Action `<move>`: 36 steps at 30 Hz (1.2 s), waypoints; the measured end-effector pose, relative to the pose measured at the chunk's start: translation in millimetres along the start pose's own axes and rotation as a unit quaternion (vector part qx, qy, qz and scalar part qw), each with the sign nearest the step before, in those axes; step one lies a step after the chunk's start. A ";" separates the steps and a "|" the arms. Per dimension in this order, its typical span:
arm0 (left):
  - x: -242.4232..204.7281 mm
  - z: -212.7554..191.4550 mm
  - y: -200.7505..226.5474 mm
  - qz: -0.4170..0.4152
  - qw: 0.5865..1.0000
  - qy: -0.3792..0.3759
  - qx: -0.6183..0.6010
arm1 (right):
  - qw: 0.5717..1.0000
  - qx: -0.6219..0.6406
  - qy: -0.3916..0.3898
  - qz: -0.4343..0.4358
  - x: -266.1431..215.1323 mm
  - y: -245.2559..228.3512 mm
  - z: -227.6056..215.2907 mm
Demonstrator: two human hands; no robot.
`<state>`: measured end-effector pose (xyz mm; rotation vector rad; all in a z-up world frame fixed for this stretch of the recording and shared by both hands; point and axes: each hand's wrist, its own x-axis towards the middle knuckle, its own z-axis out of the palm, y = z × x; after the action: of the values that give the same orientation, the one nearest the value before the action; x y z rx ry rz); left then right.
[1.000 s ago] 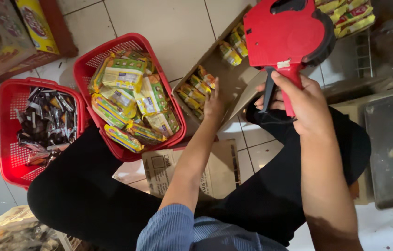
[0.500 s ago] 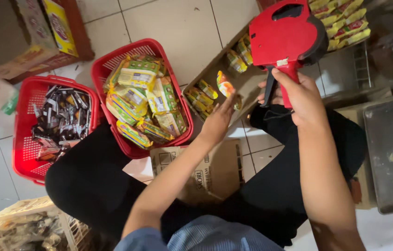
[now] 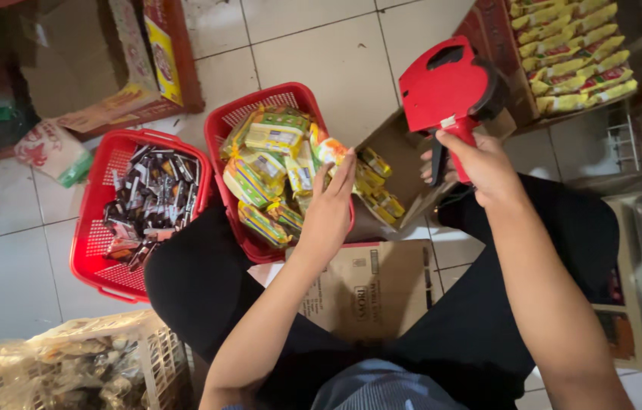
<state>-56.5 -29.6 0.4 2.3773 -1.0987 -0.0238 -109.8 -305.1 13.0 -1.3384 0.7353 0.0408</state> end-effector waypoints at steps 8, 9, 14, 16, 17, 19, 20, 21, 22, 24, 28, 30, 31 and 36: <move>8.4 -47.1 7.0 0.017 0.957 0.141 -0.251 | 1.000 -0.013 -0.001 -0.024 -1.5 -12.8 39.6; 9.3 -51.9 9.6 0.010 0.942 0.153 -0.299 | 0.999 -0.014 0.003 -0.030 -3.0 -11.3 41.9; 6.1 -57.9 17.2 -0.026 0.883 0.171 -0.438 | 0.985 0.147 -0.080 0.030 1.4 3.0 49.8; 2.7 -55.2 14.5 -0.005 0.861 0.180 -0.476 | 0.966 0.227 -0.110 0.054 2.3 7.4 47.7; 2.3 -53.7 11.3 0.007 0.850 0.185 -0.494 | 0.961 0.248 -0.106 0.061 4.0 9.1 48.3; 1.4 -52.6 0.2 -0.004 0.828 0.184 -0.529 | 0.955 0.272 -0.105 0.048 7.3 10.5 46.5; 1.5 -51.6 -5.2 -0.009 0.817 0.182 -0.547 | 0.955 0.274 -0.109 0.027 8.5 10.0 44.5; 2.9 -49.3 -9.5 -0.059 0.806 0.195 -0.556 | 0.955 0.276 -0.112 0.006 8.8 9.4 43.6; 5.8 -46.9 -14.1 -0.108 0.792 0.207 -0.564 | 0.959 0.264 -0.099 -0.001 7.5 7.9 42.8; 12.5 -45.0 -25.6 -0.184 0.773 0.193 -0.576 | 0.968 0.239 -0.075 -0.016 2.9 1.7 42.0; 26.9 -41.3 -43.3 -0.307 0.709 0.084 -0.629 | 0.971 0.203 -0.113 -0.049 -10.0 -4.4 44.1; 26.4 -37.7 -43.7 -0.343 0.695 0.056 -0.630 | 0.970 0.192 -0.136 -0.063 -13.8 -5.9 47.5; 25.7 -36.3 -43.4 -0.343 0.712 0.056 -0.610 | 0.971 0.177 -0.139 -0.073 -15.7 -7.2 49.4; 23.7 -38.0 -49.3 -0.309 0.703 0.093 -0.634 | 0.977 0.098 -0.146 -0.120 -22.9 -13.5 57.8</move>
<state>2.8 -3.1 15.2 1.2547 0.0341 -0.5673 -95.3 -248.8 38.7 -1.1920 0.3172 -0.0274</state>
